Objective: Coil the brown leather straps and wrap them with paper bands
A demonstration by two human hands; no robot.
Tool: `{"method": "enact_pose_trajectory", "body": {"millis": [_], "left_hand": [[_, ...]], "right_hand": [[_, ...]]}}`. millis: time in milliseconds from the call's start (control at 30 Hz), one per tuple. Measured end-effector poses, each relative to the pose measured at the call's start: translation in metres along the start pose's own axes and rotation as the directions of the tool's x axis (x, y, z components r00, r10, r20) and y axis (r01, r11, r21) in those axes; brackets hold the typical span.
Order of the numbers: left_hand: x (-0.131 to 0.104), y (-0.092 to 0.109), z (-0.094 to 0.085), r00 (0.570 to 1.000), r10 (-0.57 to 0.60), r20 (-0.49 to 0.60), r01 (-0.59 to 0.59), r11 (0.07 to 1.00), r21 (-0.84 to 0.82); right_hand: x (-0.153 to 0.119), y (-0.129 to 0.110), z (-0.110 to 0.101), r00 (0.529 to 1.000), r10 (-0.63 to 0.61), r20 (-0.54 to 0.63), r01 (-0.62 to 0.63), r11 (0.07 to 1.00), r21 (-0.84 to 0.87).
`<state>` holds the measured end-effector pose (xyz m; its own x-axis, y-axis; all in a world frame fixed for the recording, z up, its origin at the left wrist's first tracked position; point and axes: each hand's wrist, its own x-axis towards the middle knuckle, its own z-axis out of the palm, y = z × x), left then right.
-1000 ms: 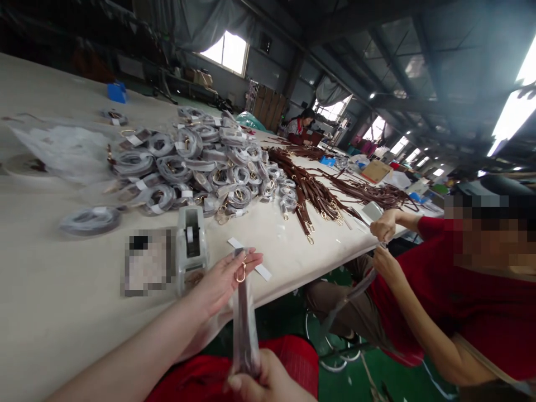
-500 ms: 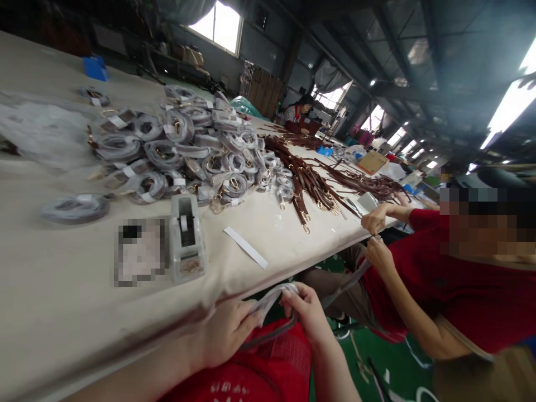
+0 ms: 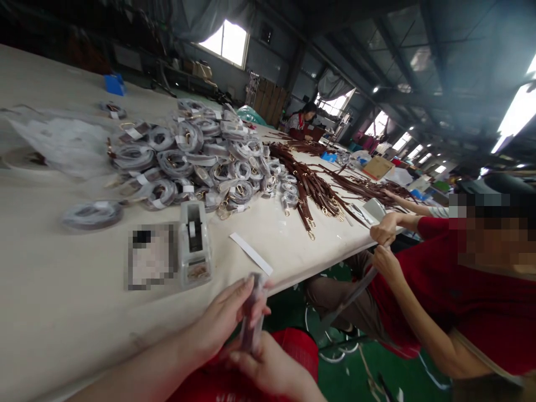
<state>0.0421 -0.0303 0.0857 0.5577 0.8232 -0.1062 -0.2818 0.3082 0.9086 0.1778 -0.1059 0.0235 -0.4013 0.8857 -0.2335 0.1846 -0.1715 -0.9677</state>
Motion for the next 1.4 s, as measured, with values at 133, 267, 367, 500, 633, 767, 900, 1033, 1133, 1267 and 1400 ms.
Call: {"method": "enact_pose_trajectory", "body": {"millis": [133, 267, 367, 500, 633, 767, 900, 1033, 1133, 1267, 1400], "left_hand": [[0.014, -0.017, -0.026, 0.897, 0.434, -0.080, -0.314, 0.754, 0.577], [0.016, -0.051, -0.044, 0.888, 0.436, 0.148, -0.384, 0.523, 0.761], [0.010, -0.058, -0.037, 0.912, 0.350, 0.213, -0.373, 0.492, 0.786], [0.003, -0.042, -0.018, 0.993, 0.005, 0.118, -0.053, 0.910, 0.412], [-0.001, -0.028, -0.005, 0.966, -0.187, 0.176, 0.163, 0.976, 0.142], [-0.002, -0.014, 0.000, 0.953, -0.264, 0.148, 0.289, 0.939, -0.188], [0.005, 0.007, -0.006, 0.980, -0.161, 0.113, 0.188, 0.936, -0.298], [0.016, 0.002, -0.030, 0.965, 0.232, -0.119, -0.180, 0.924, 0.338], [0.022, -0.026, -0.051, 0.888, 0.460, 0.012, -0.256, 0.471, 0.844], [0.019, -0.060, -0.059, 0.753, 0.545, 0.368, -0.424, -0.025, 0.905], [0.011, -0.055, -0.042, 0.823, 0.469, 0.320, -0.432, 0.150, 0.890]], "right_hand": [[-0.022, -0.025, 0.004, 0.981, 0.108, 0.163, -0.140, 0.970, 0.199], [-0.028, -0.043, -0.025, 0.987, -0.042, -0.156, 0.095, 0.930, 0.355], [-0.015, -0.040, -0.055, 0.924, -0.070, -0.375, 0.184, 0.943, 0.277], [-0.003, -0.025, -0.079, 0.784, -0.171, -0.596, 0.089, 0.982, -0.164], [-0.005, -0.014, -0.070, 0.903, -0.249, -0.351, 0.199, 0.965, -0.171], [0.002, -0.006, -0.039, 0.931, -0.263, -0.252, 0.207, 0.951, -0.229], [0.009, 0.001, -0.013, 0.983, -0.134, -0.123, 0.113, 0.980, -0.164], [-0.005, -0.004, -0.008, 0.988, -0.012, 0.154, 0.000, 0.997, 0.078], [-0.015, -0.016, -0.019, 0.984, -0.048, 0.171, -0.002, 0.959, 0.283], [-0.015, -0.025, -0.041, 0.983, -0.127, -0.129, 0.172, 0.878, 0.447], [-0.004, -0.021, -0.061, 0.935, -0.082, -0.346, 0.205, 0.919, 0.336]]}}
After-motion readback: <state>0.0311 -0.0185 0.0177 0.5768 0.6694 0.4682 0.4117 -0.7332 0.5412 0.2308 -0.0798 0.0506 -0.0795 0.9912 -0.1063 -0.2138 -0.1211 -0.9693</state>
